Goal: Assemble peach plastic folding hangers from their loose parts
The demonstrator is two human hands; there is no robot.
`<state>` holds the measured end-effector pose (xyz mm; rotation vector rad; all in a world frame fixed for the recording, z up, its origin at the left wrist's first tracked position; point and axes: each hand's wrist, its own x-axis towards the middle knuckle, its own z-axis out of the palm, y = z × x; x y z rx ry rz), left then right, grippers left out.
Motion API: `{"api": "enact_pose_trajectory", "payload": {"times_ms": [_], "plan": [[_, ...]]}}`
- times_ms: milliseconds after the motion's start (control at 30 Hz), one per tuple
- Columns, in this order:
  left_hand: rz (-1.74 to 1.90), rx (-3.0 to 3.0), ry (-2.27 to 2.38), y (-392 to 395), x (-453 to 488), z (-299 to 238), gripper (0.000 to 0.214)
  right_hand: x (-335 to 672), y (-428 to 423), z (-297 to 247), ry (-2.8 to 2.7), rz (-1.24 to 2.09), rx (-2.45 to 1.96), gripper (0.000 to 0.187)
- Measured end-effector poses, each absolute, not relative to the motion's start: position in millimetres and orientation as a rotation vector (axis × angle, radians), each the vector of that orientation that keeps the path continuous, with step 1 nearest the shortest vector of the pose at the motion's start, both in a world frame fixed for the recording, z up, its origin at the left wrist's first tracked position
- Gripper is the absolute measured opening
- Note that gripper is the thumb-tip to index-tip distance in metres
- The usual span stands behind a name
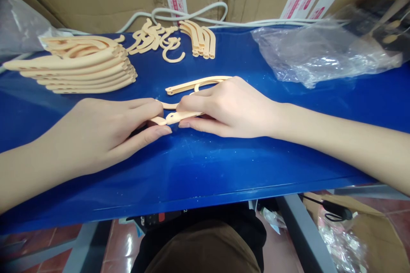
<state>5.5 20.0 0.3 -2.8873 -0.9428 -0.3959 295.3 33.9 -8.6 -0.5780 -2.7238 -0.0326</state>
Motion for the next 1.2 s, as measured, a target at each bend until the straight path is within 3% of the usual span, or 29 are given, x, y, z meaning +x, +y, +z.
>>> {"api": "enact_pose_trajectory", "payload": {"times_ms": [167, 600, 867, 1133, 1200], "plan": [[-0.230, -2.967, -1.008, 19, 8, 8, 0.068, 295, 34, -9, -2.725, -0.040, -0.582, 0.052], [-0.247, -2.976, -1.012, 18, 7, 6, 0.059, 293, 33, -7, -2.759, -0.040, -0.650, 0.051], [-0.479, -2.923, -0.855, 22, -3, -9, 0.060, 294, 33, -7, -2.776, -0.012, -0.639, 0.048], [-0.287, -2.983, -1.001, 20, 3, 0, 0.085, 294, 32, -7, -2.726, -0.037, -0.560, 0.049], [-0.381, -2.940, -1.012, 20, 2, -1, 0.087, 294, 32, -7, -2.735, -0.038, -0.573, 0.052]]}}
